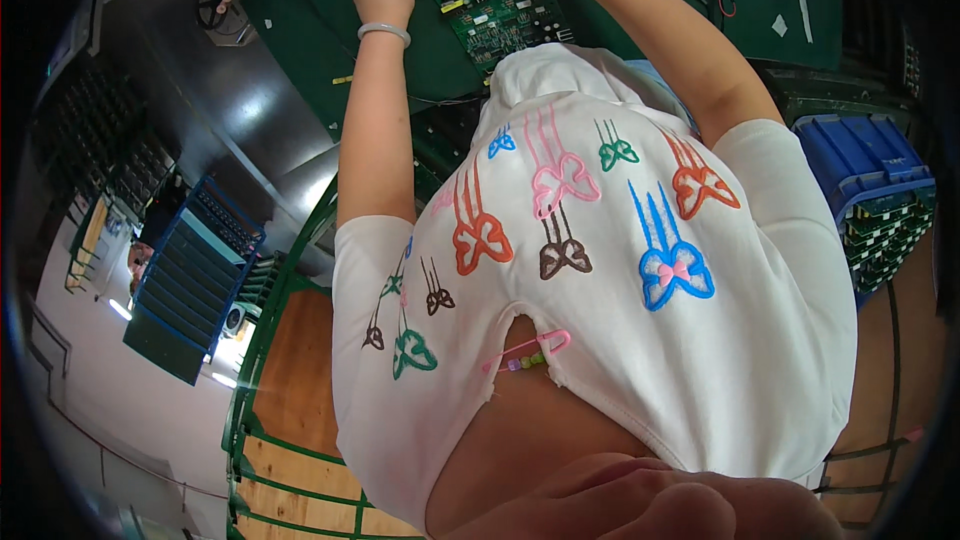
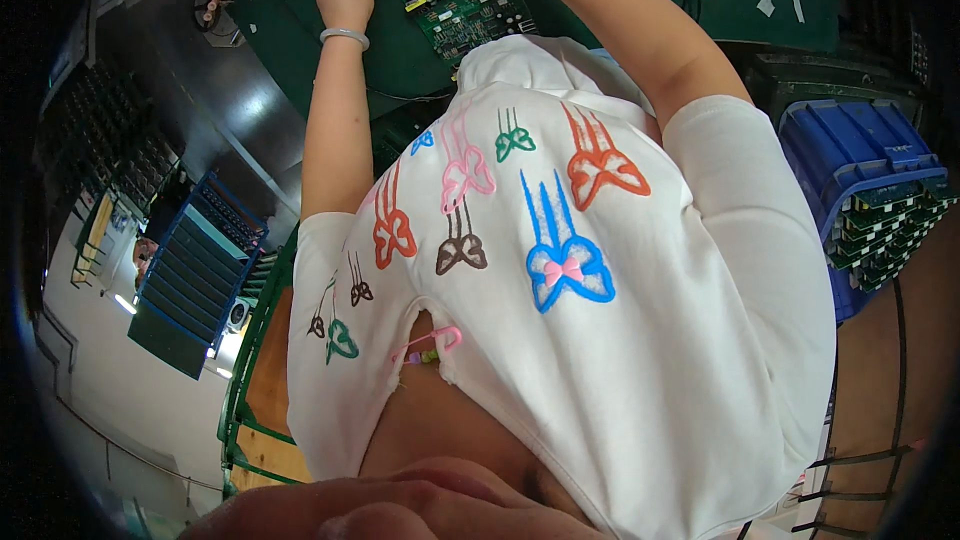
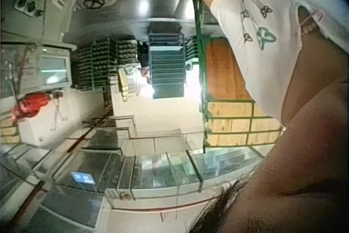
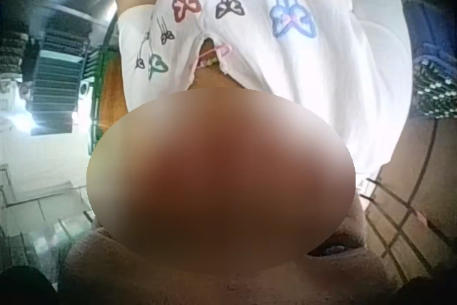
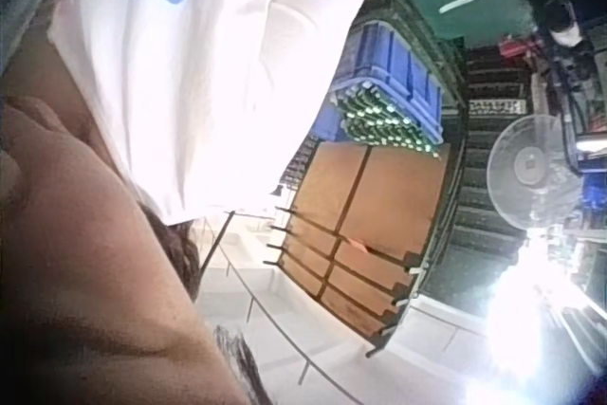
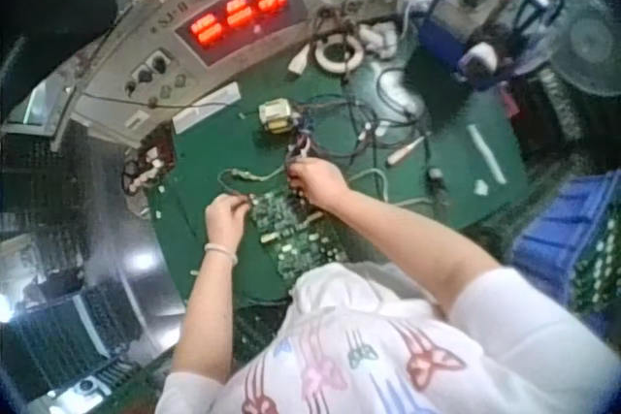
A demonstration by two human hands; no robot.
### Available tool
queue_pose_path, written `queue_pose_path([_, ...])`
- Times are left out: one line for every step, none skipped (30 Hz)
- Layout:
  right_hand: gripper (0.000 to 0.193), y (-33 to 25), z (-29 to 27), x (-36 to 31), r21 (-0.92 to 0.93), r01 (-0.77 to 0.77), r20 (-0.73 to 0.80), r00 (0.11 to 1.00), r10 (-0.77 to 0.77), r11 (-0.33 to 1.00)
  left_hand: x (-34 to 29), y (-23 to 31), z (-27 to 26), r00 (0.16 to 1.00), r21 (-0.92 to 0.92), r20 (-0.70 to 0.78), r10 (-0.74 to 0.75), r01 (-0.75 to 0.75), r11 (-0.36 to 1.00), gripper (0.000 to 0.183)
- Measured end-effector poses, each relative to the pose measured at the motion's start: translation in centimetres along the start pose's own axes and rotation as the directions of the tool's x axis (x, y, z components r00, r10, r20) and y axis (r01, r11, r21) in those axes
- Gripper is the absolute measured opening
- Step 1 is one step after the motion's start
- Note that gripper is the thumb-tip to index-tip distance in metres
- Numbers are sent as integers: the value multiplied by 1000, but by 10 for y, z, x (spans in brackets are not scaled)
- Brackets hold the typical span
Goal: The person repeatedly connects and disconnects multimeter probes to test points on green circuit boards. They handle the boards one at a time, moving them between a testing station and a blue bin, and occasionally adjusting the probes or board position.
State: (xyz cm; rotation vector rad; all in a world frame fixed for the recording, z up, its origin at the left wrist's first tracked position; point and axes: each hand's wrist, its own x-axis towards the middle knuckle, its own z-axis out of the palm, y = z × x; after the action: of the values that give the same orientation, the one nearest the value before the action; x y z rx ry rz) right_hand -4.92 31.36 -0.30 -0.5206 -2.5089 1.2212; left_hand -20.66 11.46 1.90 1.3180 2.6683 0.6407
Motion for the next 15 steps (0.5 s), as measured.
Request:
queue_pose_path([8,0,0,0,-6,16,-13,1000,-16,1000,-1,1,5,995,-114,-21,-96,93,989,16])
queue_pose_path([8,1,0,0,-13,32,-26,999,-32,999,-2,2,9,981,-227,-31,-193,181,957,16])
queue_pose_path([8,2,0,0,-19,48,-38,998,-49,999,-4,1,16,971,-300,-33,-239,218,929,17])
queue_pose_path([8,1,-1,1,-25,63,-29,998,-64,998,-6,1,21,958,-372,-32,-286,255,893,18])
queue_pose_path([8,0,-3,2,-31,79,-20,997,-79,996,-8,0,25,942,-442,-28,-334,288,850,19])
queue_pose_path([8,-1,-3,2,-37,95,-10,995,-95,995,-10,-1,28,934,-438,-29,-355,308,845,19])
queue_pose_path([8,0,-3,2,-50,96,-25,995,-97,994,-9,2,27,929,-436,-28,-369,321,841,19])
queue_pose_path([8,3,-2,1,-63,96,-39,994,-99,993,-8,5,28,923,-434,-26,-384,335,836,19])
queue_pose_path([8,4,-2,1,-77,97,-53,993,-101,992,-7,7,29,923,-454,-37,-382,325,830,19])
queue_pose_path([8,5,-1,1,-78,91,-45,995,-94,993,-7,9,28,921,-471,-51,-386,319,823,19])
queue_pose_path([9,5,-1,1,-79,84,-36,996,-87,993,-6,11,28,918,-487,-66,-390,312,816,19])
queue_pose_path([9,5,-1,1,-82,77,-29,996,-80,994,-6,13,27,918,-455,-69,-391,320,831,18])
queue_pose_path([9,4,-1,1,-85,75,-26,997,-77,994,-7,19,23,917,-423,-71,-393,329,844,18])
queue_pose_path([9,3,-1,1,-88,72,-23,997,-74,994,-7,21,21,916,-390,-73,-393,337,857,17])
queue_pose_path([10,3,-1,1,-91,69,-21,997,-71,993,-8,19,23,913,-426,-83,-399,330,843,17])
